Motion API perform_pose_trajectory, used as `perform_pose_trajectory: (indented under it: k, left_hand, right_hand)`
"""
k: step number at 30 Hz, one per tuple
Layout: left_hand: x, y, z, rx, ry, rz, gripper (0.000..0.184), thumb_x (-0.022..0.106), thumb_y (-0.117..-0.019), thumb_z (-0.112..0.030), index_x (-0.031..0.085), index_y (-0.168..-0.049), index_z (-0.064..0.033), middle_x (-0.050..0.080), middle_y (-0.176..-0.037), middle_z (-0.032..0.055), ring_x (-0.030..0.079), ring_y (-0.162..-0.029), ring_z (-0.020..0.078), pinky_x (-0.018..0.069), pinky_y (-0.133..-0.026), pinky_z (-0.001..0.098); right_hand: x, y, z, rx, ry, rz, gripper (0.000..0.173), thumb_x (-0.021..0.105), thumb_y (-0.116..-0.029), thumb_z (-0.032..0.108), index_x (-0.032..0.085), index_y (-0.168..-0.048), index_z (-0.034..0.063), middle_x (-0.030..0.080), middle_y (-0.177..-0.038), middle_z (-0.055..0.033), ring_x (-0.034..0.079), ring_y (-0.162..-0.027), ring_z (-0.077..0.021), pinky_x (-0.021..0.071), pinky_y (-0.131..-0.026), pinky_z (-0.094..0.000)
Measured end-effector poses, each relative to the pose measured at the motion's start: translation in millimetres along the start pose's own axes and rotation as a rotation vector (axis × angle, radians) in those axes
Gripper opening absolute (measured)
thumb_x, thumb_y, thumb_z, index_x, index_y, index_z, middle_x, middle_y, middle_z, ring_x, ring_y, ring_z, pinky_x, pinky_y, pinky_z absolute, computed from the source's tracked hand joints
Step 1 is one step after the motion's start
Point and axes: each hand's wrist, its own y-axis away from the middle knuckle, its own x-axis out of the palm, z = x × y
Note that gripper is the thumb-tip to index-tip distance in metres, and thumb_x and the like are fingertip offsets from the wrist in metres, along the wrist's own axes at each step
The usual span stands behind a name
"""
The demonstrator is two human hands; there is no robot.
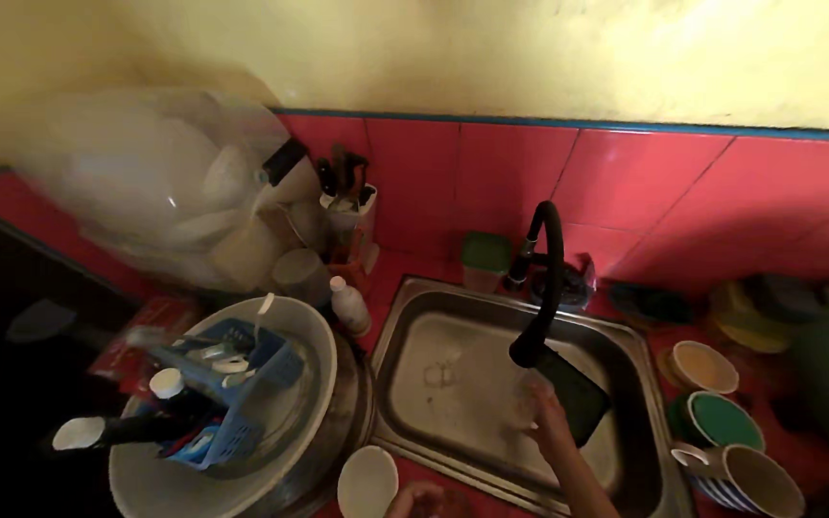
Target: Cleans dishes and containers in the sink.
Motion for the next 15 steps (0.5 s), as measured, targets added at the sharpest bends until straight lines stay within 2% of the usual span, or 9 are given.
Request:
perform_pose_trajectory:
  k: [3, 4, 5, 6, 8, 10, 13, 15]
  left_hand:
    - [0, 1, -3, 0.002, -0.012, -0.014, 0.026, 0.054, -0.0986, -0.002, 0.060, -0.120, 0.0117, 0.067, -0.113, 0.0192, 0.067, -0.103, 0.0187, 0.0560, -0.093, 0.0358]
    - [1, 2, -3, 0.005, -0.012, -0.012, 0.026, 0.054, -0.0986, -0.002, 0.060, -0.120, 0.0117, 0.067, -0.112, 0.0192, 0.067, -0.102, 0.0184, 0.0561, -0.092, 0.0354]
    - [2, 2, -2, 0.010, -0.011, -0.007, 0.026, 0.055, -0.0983, -0.001, 0.060, -0.120, 0.0120, 0.067, -0.112, 0.0197, 0.067, -0.103, 0.0188, 0.0558, -0.093, 0.0357]
    - [4, 1, -2, 0.010, -0.007, 0.000, 0.027, 0.055, -0.0983, -0.002, 0.060, -0.121, 0.0121, 0.067, -0.113, 0.0199, 0.067, -0.103, 0.0192, 0.0558, -0.093, 0.0359]
    - [6, 2, -2, 0.007, 0.001, 0.012, 0.026, 0.055, -0.0983, -0.001, 0.061, -0.120, 0.0121, 0.067, -0.112, 0.0195, 0.067, -0.103, 0.0190, 0.0558, -0.093, 0.0357]
    - [9, 3, -4, -0.003, 0.002, 0.025, 0.026, 0.054, -0.0982, -0.001, 0.060, -0.120, 0.0122, 0.067, -0.113, 0.0192, 0.066, -0.103, 0.0185, 0.0551, -0.093, 0.0353]
    - [11, 3, -4, -0.002, -0.011, 0.027, 0.026, 0.054, -0.0989, -0.001, 0.060, -0.121, 0.0123, 0.067, -0.114, 0.0193, 0.067, -0.105, 0.0188, 0.0551, -0.095, 0.0356]
    - [11, 4, -4, -0.008, -0.013, 0.023, 0.026, 0.054, -0.0990, -0.001, 0.060, -0.121, 0.0121, 0.067, -0.115, 0.0196, 0.067, -0.106, 0.0195, 0.0551, -0.096, 0.0361]
  right_hand:
    - [3, -1, 9, -0.271, 0.260, 0.046, 0.050, 0.057, -0.1035, 0.032, 0.051, -0.145, 0.0053, 0.062, -0.129, -0.0246, 0.062, -0.114, -0.0367, 0.0543, -0.087, -0.0559]
    - [6, -1, 13, -0.372, 0.359, 0.051, 0.051, 0.060, -0.1011, 0.031, 0.054, -0.143, 0.0024, 0.061, -0.127, -0.0275, 0.061, -0.114, -0.0391, 0.0532, -0.090, -0.0557]
    - [12, 3, 21, -0.450, 0.454, 0.057, 0.054, 0.064, -0.0997, 0.031, 0.055, -0.142, -0.0016, 0.057, -0.131, -0.0325, 0.057, -0.120, -0.0444, 0.0496, -0.097, -0.0578]
    - [19, 6, 28, -0.516, 0.548, 0.062, 0.055, 0.066, -0.0984, 0.032, 0.057, -0.140, -0.0021, 0.054, -0.135, -0.0339, 0.056, -0.122, -0.0461, 0.0488, -0.101, -0.0576]
    - [37, 12, 34, -0.648, 0.742, 0.084, 0.051, 0.066, -0.0969, 0.038, 0.063, -0.138, 0.0085, 0.055, -0.139, -0.0293, 0.059, -0.124, -0.0432, 0.0525, -0.100, -0.0552]
    - [54, 19, 40, -0.721, 0.895, 0.130, 0.050, 0.064, -0.0977, 0.040, 0.062, -0.141, 0.0144, 0.057, -0.140, -0.0260, 0.060, -0.122, -0.0432, 0.0542, -0.095, -0.0565]
    - [68, 25, 44, -0.816, 0.954, 0.116, 0.050, 0.064, -0.0977, 0.041, 0.062, -0.142, 0.0171, 0.055, -0.141, -0.0288, 0.063, -0.117, -0.0467, 0.0562, -0.087, -0.0584]
    - [70, 27, 47, -0.862, 0.962, 0.069, 0.052, 0.064, -0.0976, 0.041, 0.061, -0.143, 0.0167, 0.058, -0.137, -0.0297, 0.066, -0.109, -0.0481, 0.0570, -0.081, -0.0601]
